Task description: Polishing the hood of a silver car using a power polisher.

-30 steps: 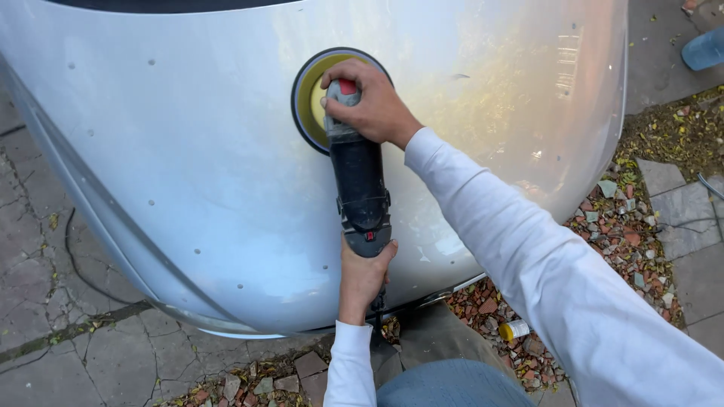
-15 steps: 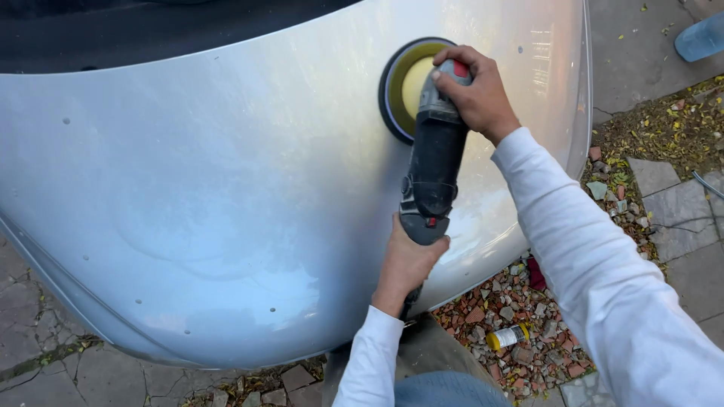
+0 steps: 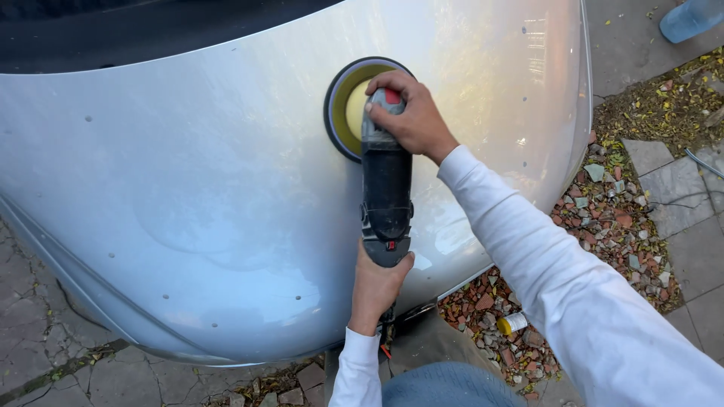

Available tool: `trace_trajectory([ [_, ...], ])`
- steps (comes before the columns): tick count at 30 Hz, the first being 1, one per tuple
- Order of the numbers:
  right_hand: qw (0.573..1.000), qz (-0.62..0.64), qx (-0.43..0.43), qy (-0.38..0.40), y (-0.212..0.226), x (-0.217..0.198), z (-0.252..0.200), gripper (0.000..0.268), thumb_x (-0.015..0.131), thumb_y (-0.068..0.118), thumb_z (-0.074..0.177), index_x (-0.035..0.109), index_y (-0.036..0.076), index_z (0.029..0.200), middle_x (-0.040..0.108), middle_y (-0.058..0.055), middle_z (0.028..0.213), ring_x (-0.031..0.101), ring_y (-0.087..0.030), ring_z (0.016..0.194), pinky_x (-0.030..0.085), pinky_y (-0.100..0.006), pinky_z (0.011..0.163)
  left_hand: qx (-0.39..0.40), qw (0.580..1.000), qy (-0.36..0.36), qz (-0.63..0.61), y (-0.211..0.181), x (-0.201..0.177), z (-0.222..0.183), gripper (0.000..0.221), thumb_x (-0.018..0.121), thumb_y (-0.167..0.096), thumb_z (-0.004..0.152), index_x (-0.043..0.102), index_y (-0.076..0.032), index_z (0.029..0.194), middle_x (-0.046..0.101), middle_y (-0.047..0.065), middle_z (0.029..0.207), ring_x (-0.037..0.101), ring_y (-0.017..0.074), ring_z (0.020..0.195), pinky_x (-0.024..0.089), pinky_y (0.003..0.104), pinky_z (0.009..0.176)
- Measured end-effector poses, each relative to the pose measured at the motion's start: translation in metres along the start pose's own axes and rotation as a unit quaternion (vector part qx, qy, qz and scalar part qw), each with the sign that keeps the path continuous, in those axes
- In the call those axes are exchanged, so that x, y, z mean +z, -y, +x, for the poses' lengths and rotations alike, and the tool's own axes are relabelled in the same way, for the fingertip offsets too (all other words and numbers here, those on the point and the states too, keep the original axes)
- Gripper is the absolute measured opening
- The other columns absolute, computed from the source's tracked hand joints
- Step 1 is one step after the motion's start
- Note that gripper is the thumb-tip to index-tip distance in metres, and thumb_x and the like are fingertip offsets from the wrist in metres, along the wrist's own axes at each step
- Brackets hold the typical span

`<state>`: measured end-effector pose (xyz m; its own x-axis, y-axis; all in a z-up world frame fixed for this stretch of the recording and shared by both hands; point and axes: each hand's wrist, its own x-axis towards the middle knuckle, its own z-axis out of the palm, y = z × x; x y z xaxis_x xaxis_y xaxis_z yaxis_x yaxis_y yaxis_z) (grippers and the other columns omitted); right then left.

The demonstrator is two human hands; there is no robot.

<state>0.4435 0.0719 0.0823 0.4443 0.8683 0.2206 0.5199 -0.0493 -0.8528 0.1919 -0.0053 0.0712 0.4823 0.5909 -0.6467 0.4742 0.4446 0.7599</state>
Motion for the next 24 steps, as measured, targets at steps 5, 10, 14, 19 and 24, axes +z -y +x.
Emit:
trace_trajectory([
  [5, 0.998, 0.052, -0.043, -0.004, 0.007, 0.083, 0.001, 0.027, 0.083, 0.021, 0.086, 0.076, 0.014, 0.112, 0.071, -0.01, 0.115, 0.068, -0.031, 0.118, 0.049, -0.045, 0.107, 0.004, 0.999, 0.015, -0.047, 0.028, -0.07, -0.013, 0.049, 0.083, -0.029, 0.086, 0.059, -0.01, 0.123, 0.068, 0.013, 0.065, 0.068, 0.0239, 0.05, 0.051, 0.036, 0.047],
  [10, 0.997, 0.033, -0.067, 0.022, 0.068, 0.156, 0.001, 0.028, 0.084, 0.024, 0.085, 0.076, 0.016, 0.11, 0.073, -0.01, 0.116, 0.068, -0.036, 0.117, 0.05, -0.049, 0.106, 0.007, 0.996, -0.016, -0.086, 0.079, -0.118, -0.018, 0.044, 0.084, -0.027, 0.085, 0.059, -0.012, 0.118, 0.067, 0.012, 0.056, 0.066, 0.0223, 0.044, 0.051, 0.034, 0.044],
  [14, 0.992, -0.051, -0.047, 0.107, 0.116, 0.21, -0.005, 0.025, 0.073, 0.028, 0.088, 0.073, 0.011, 0.106, 0.068, -0.006, 0.116, 0.06, -0.025, 0.109, 0.05, -0.039, 0.098, 0.015, 0.988, -0.056, -0.144, 0.099, -0.156, -0.037, 0.043, 0.082, -0.008, 0.084, 0.056, -0.002, 0.118, 0.064, 0.008, 0.066, 0.054, 0.0169, 0.042, 0.048, 0.033, 0.041],
  [19, 0.988, -0.053, -0.052, 0.138, 0.14, 0.267, 0.003, 0.028, 0.074, 0.032, 0.086, 0.074, 0.014, 0.108, 0.066, -0.005, 0.119, 0.059, -0.027, 0.113, 0.047, -0.04, 0.103, 0.009, 0.983, -0.086, -0.163, 0.115, -0.194, -0.04, 0.041, 0.082, -0.005, 0.085, 0.055, -0.002, 0.115, 0.065, 0.009, 0.068, 0.056, 0.0181, 0.043, 0.05, 0.033, 0.042],
  [24, 0.984, -0.063, -0.072, 0.149, 0.148, 0.293, 0.024, 0.027, 0.073, 0.034, 0.087, 0.074, 0.017, 0.108, 0.066, -0.003, 0.114, 0.059, -0.025, 0.11, 0.049, -0.039, 0.1, 0.027, 0.977, -0.105, -0.183, 0.111, -0.214, -0.028, 0.038, 0.082, -0.004, 0.085, 0.054, -0.003, 0.111, 0.063, 0.009, 0.062, 0.055, 0.02, 0.041, 0.049, 0.035, 0.041],
])
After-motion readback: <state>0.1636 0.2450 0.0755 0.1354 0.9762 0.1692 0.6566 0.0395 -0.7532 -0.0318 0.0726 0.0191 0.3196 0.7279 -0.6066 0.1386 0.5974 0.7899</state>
